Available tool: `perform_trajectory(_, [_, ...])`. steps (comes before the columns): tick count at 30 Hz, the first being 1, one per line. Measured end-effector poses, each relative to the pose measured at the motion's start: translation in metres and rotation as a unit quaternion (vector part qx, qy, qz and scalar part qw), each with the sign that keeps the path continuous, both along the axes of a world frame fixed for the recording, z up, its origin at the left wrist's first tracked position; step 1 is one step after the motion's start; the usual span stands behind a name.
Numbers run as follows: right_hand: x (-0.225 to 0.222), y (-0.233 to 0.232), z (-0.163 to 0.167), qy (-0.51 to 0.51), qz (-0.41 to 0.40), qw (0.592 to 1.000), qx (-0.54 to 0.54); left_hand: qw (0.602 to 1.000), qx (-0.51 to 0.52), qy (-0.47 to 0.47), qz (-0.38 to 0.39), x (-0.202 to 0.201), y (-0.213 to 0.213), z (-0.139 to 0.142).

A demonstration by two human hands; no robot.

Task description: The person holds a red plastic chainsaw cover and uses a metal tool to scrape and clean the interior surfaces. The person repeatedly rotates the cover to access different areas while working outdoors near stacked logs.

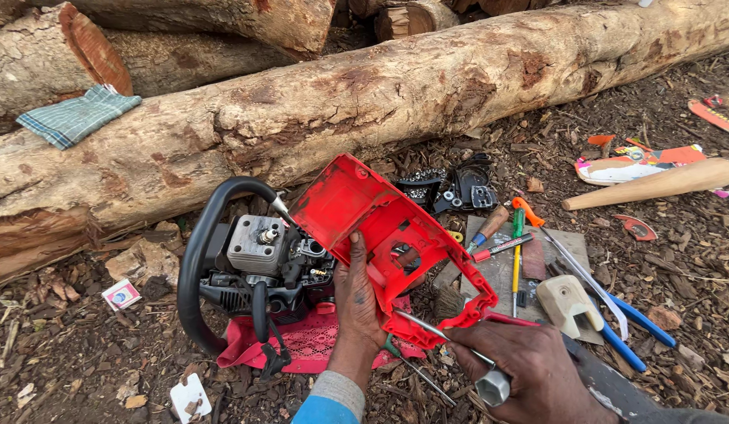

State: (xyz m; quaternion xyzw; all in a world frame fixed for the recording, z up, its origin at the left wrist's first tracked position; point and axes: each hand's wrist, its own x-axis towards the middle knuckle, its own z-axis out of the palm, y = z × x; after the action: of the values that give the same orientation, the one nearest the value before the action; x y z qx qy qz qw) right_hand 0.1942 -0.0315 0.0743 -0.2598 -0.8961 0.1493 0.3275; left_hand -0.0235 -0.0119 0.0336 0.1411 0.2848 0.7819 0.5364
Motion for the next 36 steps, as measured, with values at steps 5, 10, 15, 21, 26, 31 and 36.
perform_trajectory(5, [0.000, -0.001, 0.000, -0.015, 0.002, 1.000, 0.004, 0.999, 0.025, 0.000, 0.022, 0.004, 0.001, -0.003])
perform_trajectory(10, [-0.001, -0.003, -0.001, -0.019, -0.002, 1.000, -0.004, 0.997, 0.060, 0.003, 0.053, 0.005, 0.003, -0.009])
perform_trajectory(15, [-0.001, -0.003, -0.003, -0.004, -0.004, 1.000, -0.007, 0.994, 0.020, 0.001, 0.106, 0.002, 0.005, -0.016])
perform_trajectory(21, [-0.005, -0.005, -0.007, -0.006, -0.010, 1.000, 0.026, 0.989, -0.006, 0.032, 0.145, 0.007, 0.005, -0.019])
perform_trajectory(26, [-0.008, -0.011, -0.010, -0.009, -0.020, 1.000, 0.018, 0.990, 0.050, 0.015, 0.129, 0.011, 0.003, -0.013])
perform_trajectory(31, [-0.009, -0.011, -0.006, -0.002, -0.015, 1.000, 0.018, 0.988, -0.002, -0.032, 0.149, 0.009, 0.001, -0.009])
perform_trajectory(36, [0.000, -0.005, 0.006, -0.005, 0.029, 0.999, -0.018, 0.997, -0.033, -0.010, 0.064, 0.003, 0.000, -0.011])
